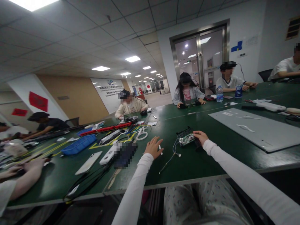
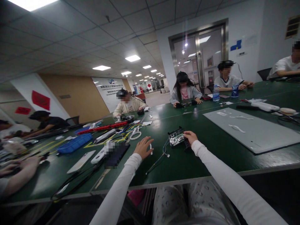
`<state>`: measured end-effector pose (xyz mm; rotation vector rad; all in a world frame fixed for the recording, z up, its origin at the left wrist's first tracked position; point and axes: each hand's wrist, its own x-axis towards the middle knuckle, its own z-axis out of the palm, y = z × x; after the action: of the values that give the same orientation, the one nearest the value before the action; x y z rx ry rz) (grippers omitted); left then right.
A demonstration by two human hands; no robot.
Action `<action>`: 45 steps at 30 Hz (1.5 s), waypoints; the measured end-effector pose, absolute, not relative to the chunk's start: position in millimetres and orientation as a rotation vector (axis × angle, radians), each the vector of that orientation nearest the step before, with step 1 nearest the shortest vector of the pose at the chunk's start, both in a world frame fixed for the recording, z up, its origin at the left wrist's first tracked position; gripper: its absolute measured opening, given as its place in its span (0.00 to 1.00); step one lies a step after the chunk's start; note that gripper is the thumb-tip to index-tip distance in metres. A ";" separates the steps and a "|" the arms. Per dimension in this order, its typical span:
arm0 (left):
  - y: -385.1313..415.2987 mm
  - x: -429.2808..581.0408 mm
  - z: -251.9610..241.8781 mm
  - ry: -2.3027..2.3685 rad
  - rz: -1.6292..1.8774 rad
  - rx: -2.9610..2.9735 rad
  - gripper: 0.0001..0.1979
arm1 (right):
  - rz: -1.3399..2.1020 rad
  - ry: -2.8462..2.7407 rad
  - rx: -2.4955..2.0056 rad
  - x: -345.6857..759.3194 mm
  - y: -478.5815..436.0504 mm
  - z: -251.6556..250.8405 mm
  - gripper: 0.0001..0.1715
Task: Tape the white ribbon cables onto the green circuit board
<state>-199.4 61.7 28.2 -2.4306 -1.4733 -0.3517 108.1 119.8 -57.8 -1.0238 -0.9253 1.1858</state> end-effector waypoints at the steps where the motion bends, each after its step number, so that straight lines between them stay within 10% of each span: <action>1: 62.3 -195.4 26.1 -1.482 -0.438 -2.429 0.24 | 1.162 -0.947 -1.043 107.8 119.5 -57.4 0.15; 10: 77.8 -121.0 -1.4 -1.726 -0.983 -2.587 0.23 | 0.787 -1.257 -1.319 111.9 108.9 -48.1 0.10; 33: 66.7 -98.7 -20.8 -1.808 -0.587 -2.591 0.22 | -0.233 -1.480 -2.239 240.4 118.1 -66.4 0.20; 45: 63.4 -96.6 -16.1 -1.829 -0.684 -2.595 0.17 | -0.125 -1.756 -2.236 296.4 133.7 -86.8 0.20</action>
<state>-96.6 63.4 -16.1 -2.5947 -1.8293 -0.6836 296.4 133.7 -86.8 -2.2357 -1.7564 -0.1254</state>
